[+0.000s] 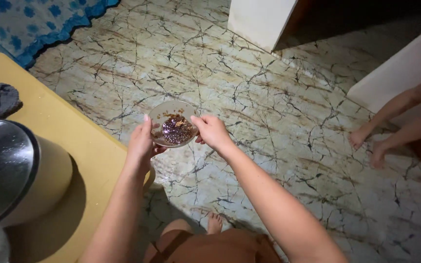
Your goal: The recorder clears leftover food from a bowl into a larger container, carries the bowl to the sink, and washes it.
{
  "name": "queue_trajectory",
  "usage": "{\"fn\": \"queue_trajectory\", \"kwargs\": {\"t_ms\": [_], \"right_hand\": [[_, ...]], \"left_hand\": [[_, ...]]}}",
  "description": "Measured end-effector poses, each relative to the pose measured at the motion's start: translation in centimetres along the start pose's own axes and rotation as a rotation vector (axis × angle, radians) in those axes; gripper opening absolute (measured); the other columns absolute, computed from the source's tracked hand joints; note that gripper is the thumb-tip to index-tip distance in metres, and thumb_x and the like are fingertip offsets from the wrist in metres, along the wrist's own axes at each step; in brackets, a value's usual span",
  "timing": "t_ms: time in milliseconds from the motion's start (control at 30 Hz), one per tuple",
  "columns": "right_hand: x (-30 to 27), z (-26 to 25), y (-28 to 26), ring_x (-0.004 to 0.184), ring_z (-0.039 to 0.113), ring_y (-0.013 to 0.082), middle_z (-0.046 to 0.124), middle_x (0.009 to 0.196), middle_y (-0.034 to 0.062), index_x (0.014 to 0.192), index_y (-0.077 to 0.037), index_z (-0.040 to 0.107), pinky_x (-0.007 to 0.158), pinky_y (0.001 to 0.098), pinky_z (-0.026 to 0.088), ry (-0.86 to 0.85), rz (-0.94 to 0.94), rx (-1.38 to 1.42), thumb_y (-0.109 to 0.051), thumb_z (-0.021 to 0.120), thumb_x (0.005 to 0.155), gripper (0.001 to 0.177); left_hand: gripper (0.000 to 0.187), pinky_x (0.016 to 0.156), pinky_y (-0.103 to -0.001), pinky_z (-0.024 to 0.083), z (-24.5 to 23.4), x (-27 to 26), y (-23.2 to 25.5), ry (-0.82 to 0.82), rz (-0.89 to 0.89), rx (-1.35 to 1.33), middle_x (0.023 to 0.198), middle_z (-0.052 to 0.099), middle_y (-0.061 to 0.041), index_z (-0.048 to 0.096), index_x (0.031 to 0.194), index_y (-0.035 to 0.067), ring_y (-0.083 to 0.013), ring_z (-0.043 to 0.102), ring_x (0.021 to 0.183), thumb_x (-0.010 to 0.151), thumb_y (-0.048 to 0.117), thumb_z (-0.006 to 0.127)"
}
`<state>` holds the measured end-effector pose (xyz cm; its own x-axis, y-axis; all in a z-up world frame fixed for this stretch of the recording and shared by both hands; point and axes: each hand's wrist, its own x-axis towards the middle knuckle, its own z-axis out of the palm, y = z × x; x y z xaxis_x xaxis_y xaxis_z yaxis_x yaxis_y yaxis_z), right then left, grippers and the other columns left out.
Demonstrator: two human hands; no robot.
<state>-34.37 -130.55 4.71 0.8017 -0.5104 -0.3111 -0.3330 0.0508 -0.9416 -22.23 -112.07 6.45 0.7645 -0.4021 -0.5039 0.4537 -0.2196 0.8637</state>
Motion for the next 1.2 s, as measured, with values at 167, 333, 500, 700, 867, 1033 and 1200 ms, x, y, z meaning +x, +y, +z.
{"fn": "queue_trajectory", "kwargs": {"t_ms": [167,333,500,700,867,1033,1200], "right_hand": [[2.7,-2.0,-0.4,0.055,0.068,0.0147,0.068,0.07,0.0067,0.085,-0.003,0.067,0.05,0.03,0.054,-0.025,0.009,0.009,-0.04,0.061,0.098,0.04],[7.1,-2.7,-0.4,0.056,0.07,0.0151,0.068,0.07,0.0071,0.085,0.0,0.064,0.05,0.0305,0.055,-0.044,-0.002,0.017,-0.039,0.061,0.1,0.042],[14.4,-2.3,-1.2,0.055,0.069,0.0161,0.07,0.068,0.0095,0.089,-0.002,0.067,0.05,0.0303,0.055,-0.041,0.008,-0.043,-0.039,0.061,0.099,0.038],[23.4,-0.2,-3.8,0.055,0.068,0.0179,0.069,0.071,0.0091,0.093,0.0,0.069,0.051,0.0336,0.057,-0.009,0.0,0.014,-0.032,0.063,0.096,0.032],[28.9,1.4,-5.4,0.057,0.07,0.0158,0.071,0.069,0.008,0.091,0.0,0.069,0.052,0.0322,0.057,-0.029,-0.038,-0.044,-0.031,0.062,0.098,0.032],[33.0,2.7,-6.4,0.057,0.068,0.0156,0.069,0.067,0.0072,0.089,-0.001,0.068,0.054,0.031,0.057,-0.069,-0.014,-0.011,-0.03,0.061,0.099,0.032],[37.6,2.5,-7.4,0.054,0.064,0.0149,0.064,0.065,0.0062,0.086,-0.001,0.067,0.051,0.0318,0.054,-0.101,-0.095,0.004,-0.029,0.063,0.098,0.031]], "left_hand": [[0.06,0.063,-0.034,0.057,2.1,2.0,0.7,0.034,0.005,0.001,0.103,0.072,-0.009,0.059,0.121,0.008,-0.0179,0.07,0.077,0.1,0.062,0.043],[0.06,0.063,-0.035,0.058,3.1,5.6,2.6,0.029,-0.014,-0.002,0.103,0.073,-0.012,0.059,0.121,0.007,-0.019,0.07,0.077,0.101,0.061,0.043],[0.061,0.064,-0.035,0.057,3.0,11.5,4.7,0.045,-0.022,0.006,0.103,0.072,-0.009,0.061,0.121,0.008,-0.0178,0.07,0.078,0.099,0.063,0.045],[0.057,0.065,-0.037,0.055,1.8,19.7,9.0,0.084,0.046,-0.008,0.101,0.072,-0.009,0.061,0.119,0.01,-0.019,0.068,0.077,0.098,0.062,0.047],[0.049,0.067,-0.039,0.058,0.3,24.2,11.4,0.092,0.034,-0.055,0.103,0.071,-0.007,0.062,0.117,0.011,-0.0177,0.069,0.079,0.099,0.055,0.051],[0.045,0.068,-0.038,0.06,-1.0,27.7,12.3,0.105,0.037,-0.083,0.102,0.07,-0.007,0.063,0.117,0.011,-0.0176,0.07,0.079,0.101,0.051,0.051],[0.045,0.07,-0.038,0.061,-0.3,30.5,14.5,0.128,-0.002,-0.14,0.101,0.07,-0.008,0.06,0.117,0.008,-0.02,0.072,0.079,0.102,0.05,0.05]]}}
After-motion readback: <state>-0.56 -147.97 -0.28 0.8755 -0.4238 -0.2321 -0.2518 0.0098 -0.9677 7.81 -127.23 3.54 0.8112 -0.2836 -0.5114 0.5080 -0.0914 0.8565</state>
